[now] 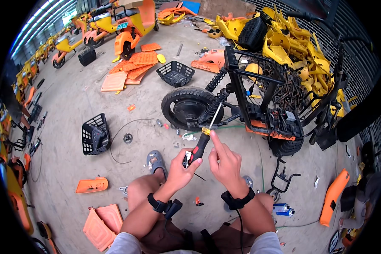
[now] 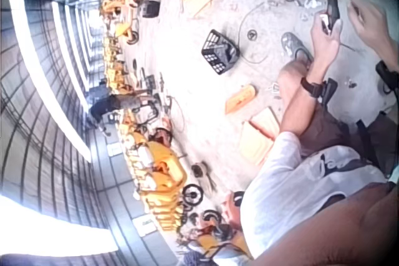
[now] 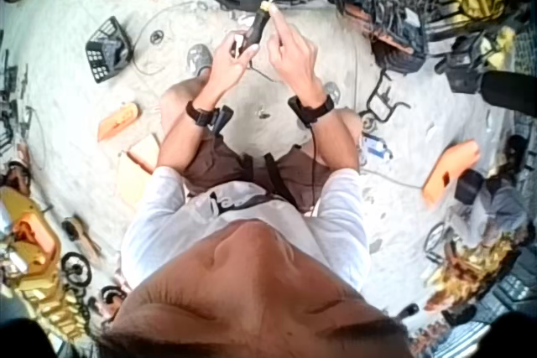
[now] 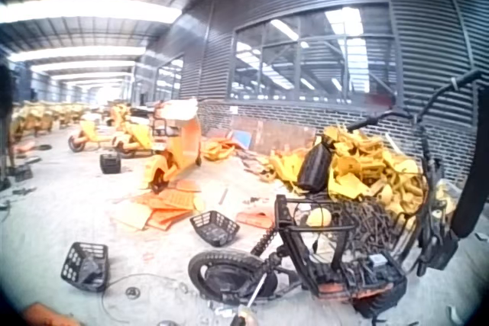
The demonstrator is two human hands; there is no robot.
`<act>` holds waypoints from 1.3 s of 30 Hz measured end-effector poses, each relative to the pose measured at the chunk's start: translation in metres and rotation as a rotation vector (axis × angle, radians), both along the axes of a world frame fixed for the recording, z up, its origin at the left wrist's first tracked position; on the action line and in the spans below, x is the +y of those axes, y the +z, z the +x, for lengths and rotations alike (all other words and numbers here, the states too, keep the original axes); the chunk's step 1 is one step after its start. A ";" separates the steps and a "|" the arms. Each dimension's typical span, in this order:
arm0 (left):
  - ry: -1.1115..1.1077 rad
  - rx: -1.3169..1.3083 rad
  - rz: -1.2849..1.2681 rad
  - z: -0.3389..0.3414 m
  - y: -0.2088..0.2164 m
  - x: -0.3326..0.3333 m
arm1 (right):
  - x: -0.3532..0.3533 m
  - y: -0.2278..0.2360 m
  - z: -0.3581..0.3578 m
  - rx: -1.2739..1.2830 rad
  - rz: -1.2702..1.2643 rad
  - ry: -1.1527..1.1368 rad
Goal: The person connects wires to a white component and uses a screwdriver to secure a metal bracket onto it.
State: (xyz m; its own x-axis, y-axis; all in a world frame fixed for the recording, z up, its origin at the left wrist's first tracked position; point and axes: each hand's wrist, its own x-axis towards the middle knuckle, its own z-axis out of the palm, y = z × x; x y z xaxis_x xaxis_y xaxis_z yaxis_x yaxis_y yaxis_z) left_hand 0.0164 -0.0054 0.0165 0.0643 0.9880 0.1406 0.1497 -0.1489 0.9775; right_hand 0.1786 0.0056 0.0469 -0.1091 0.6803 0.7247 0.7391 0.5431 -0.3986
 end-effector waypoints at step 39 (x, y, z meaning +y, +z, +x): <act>0.018 -0.155 -0.104 -0.011 0.004 0.006 | -0.015 -0.011 0.014 0.377 -0.191 0.009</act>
